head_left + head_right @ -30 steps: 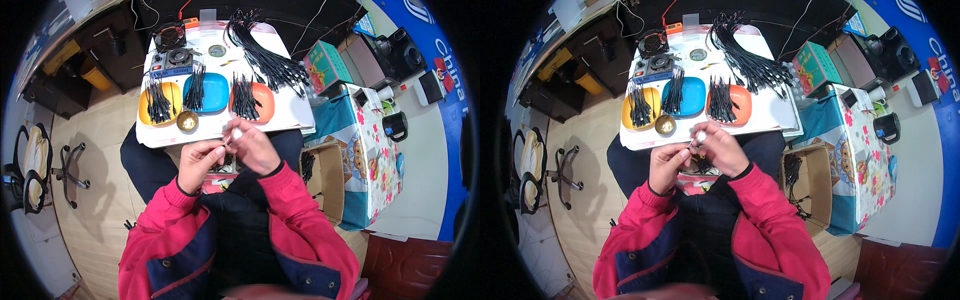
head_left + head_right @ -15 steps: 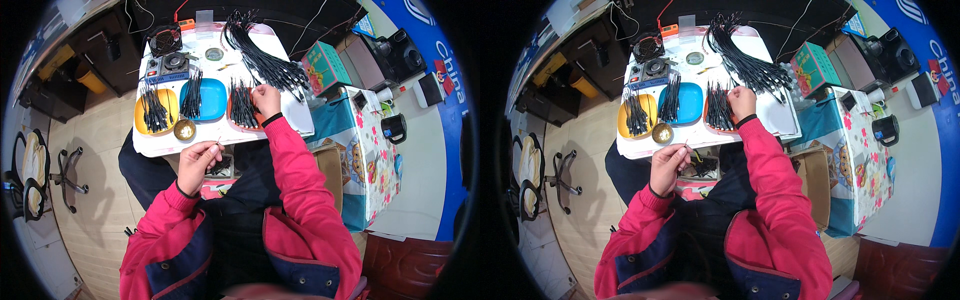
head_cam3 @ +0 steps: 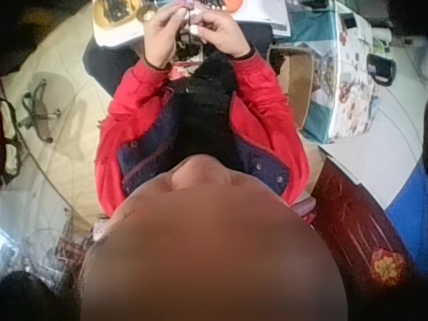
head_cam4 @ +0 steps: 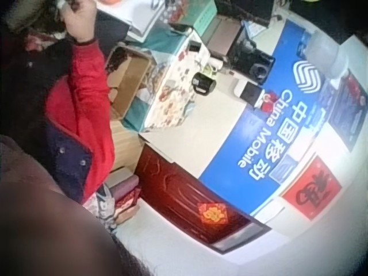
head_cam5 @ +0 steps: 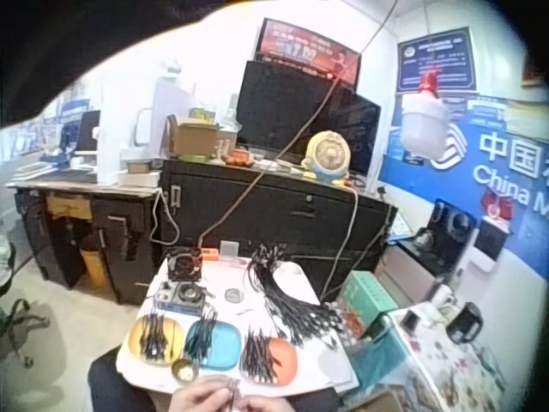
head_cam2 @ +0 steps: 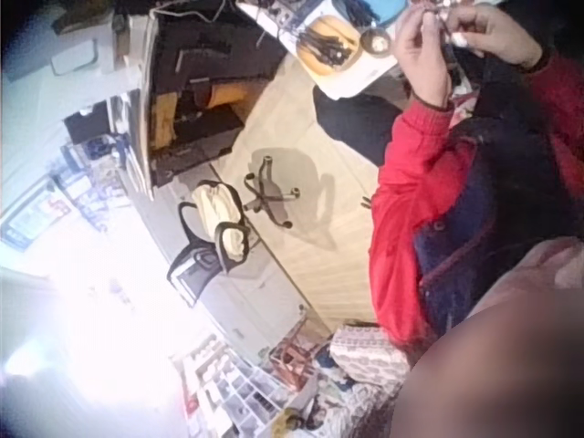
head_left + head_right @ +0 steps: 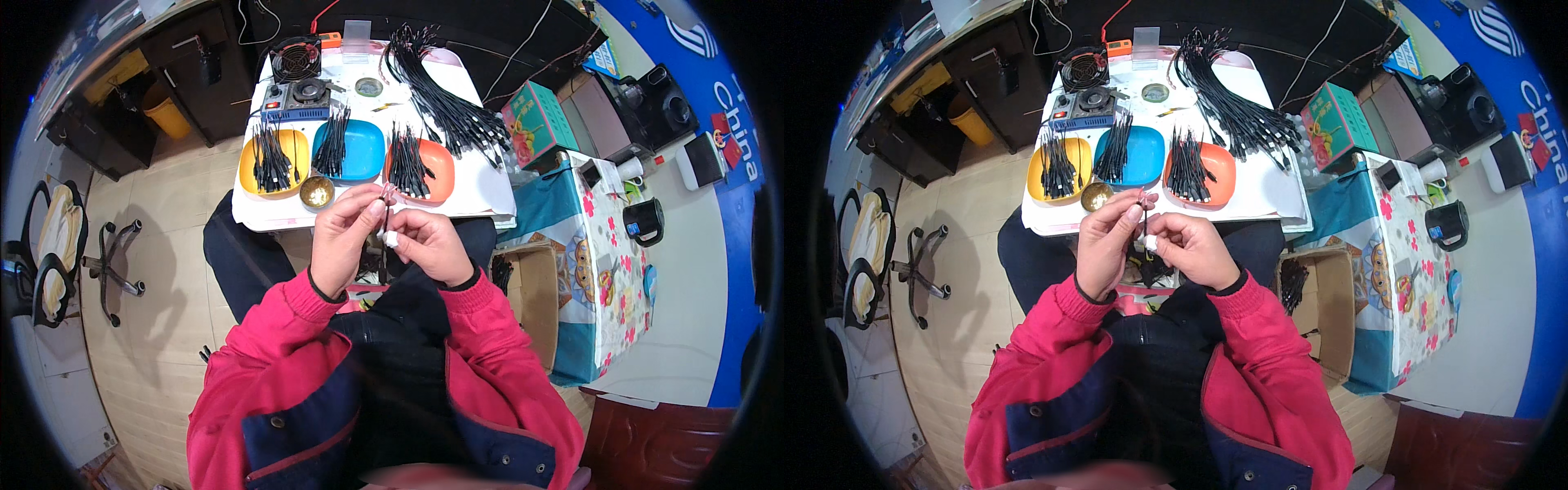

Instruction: The person sits at a table and repeatedly picks up black wires and small white connectors, then joins them together by hand. The person places the assembled units into a yellow tray and continues the process with additional wires and connectors.

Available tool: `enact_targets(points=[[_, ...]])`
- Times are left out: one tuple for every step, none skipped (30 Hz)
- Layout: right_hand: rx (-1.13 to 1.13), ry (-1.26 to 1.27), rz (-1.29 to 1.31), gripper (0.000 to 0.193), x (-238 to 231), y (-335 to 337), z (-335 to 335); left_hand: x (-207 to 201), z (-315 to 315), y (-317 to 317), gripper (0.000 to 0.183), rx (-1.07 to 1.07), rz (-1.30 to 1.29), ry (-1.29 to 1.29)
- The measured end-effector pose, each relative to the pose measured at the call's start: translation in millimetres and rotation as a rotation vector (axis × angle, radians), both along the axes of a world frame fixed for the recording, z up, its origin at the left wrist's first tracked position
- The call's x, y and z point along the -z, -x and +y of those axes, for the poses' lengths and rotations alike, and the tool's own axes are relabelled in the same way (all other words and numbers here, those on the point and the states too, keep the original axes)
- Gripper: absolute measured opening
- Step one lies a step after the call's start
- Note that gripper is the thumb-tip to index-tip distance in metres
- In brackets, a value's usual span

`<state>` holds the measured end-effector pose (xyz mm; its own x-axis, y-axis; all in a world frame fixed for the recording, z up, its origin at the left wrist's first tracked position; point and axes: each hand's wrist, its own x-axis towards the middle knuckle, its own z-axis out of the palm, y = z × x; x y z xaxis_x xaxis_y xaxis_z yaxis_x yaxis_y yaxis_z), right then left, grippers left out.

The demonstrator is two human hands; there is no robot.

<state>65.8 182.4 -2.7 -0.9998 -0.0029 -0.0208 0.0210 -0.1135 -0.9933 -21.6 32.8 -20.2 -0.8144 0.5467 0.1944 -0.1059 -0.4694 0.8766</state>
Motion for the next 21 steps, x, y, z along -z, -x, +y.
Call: enact_targets(points=[[-0.010,0.011,0.025,0.011,0.2,-1.9,-3.2,-0.7,-0.9,-3.8,0.021,0.017,-0.015,-0.022],[-0.008,-0.021,0.028,0.011,-0.3,-3.6,-4.0,-1.4,-1.9,-7.3,0.021,0.031,-0.027,-0.041],[-0.012,-0.044,0.027,0.011,-0.8,-4.4,-4.5,-2.4,-3.2,-10.0,0.021,0.044,-0.037,-0.060],[-0.009,-0.070,0.007,0.012,-1.3,-5.1,-4.8,-3.6,-5.1,-12.7,0.021,0.065,-0.068,-0.056],[-0.007,-0.084,-0.024,0.012,-2.2,-6.7,-5.0,-4.9,-7.2,-15.7,0.021,0.087,-0.100,-0.052],[0.006,-0.089,-0.014,0.013,-2.9,-8.0,-6.2,-6.4,-8.9,-18.1,0.021,0.108,-0.133,-0.041],[0.021,-0.092,-0.017,0.013,-4.1,-9.6,-7.3,-8.0,-9.9,-19.8,0.021,0.079,-0.085,-0.023],[0.035,-0.088,-0.026,0.013,-5.2,-10.7,-8.8,-9.4,-10.7,-21.7,0.020,0.049,-0.039,0.004],[0.128,-0.096,0.033,0.013,-6.9,-12.7,-10.5,-10.8,-11.6,-23.3,0.020,0.017,0.012,0.021],[0.220,-0.102,0.067,0.013,-8.8,-14.5,-12.1,-12.0,-12.6,-24.9,0.020,0.002,0.027,0.047],[0.309,-0.097,0.098,0.013,-11.5,-16.0,-12.5,-12.9,-13.4,-26.9,0.020,-0.013,0.046,0.064],[0.342,-0.065,0.157,0.015,-13.9,-16.4,-13.3,-13.5,-14.0,-29.1,0.020,-0.027,0.064,0.081],[0.346,-0.047,0.163,0.015,-16.8,-17.0,-13.9,-13.9,-15.2,-30.8,0.019,-0.034,0.107,0.114],[0.347,-0.025,0.188,0.015,-19.4,-17.0,-15.2,-14.1,-16.3,-32.2,0.019,-0.016,0.101,0.129],[0.338,0.001,0.164,0.014,-21.5,-16.8,-17.3,-13.9,-17.4,-33.9,0.019,0.000,0.093,0.143],[0.322,0.032,0.156,0.014,-23.2,-16.5,-19.5,-13.5,-18.2,-35.1,0.019,0.016,0.082,0.150],[0.297,0.062,0.150,0.013,-24.6,-16.2,-21.7,-12.8,-18.6,-35.9,0.019,0.000,0.102,0.171],[0.338,-0.027,0.187,0.013,-25.5,-16.5,-23.8,-12.0,-18.8,-36.3,0.019,-0.015,0.119,0.185],[0.370,-0.115,0.227,0.013,-25.5,-17.5,-26.5,-11.0,-19.1,-36.4,0.019,-0.042,0.138,0.190],[0.397,-0.200,0.273,0.014,-24.7,-18.5,-29.2,-9.9,-17.7,-36.6,0.019,-0.068,0.156,0.179],[0.461,-0.466,0.400,0.010,-22.9,-18.9,-32.0,-8.7,-15.0,-37.2,0.019,-0.102,0.177,0.159]])
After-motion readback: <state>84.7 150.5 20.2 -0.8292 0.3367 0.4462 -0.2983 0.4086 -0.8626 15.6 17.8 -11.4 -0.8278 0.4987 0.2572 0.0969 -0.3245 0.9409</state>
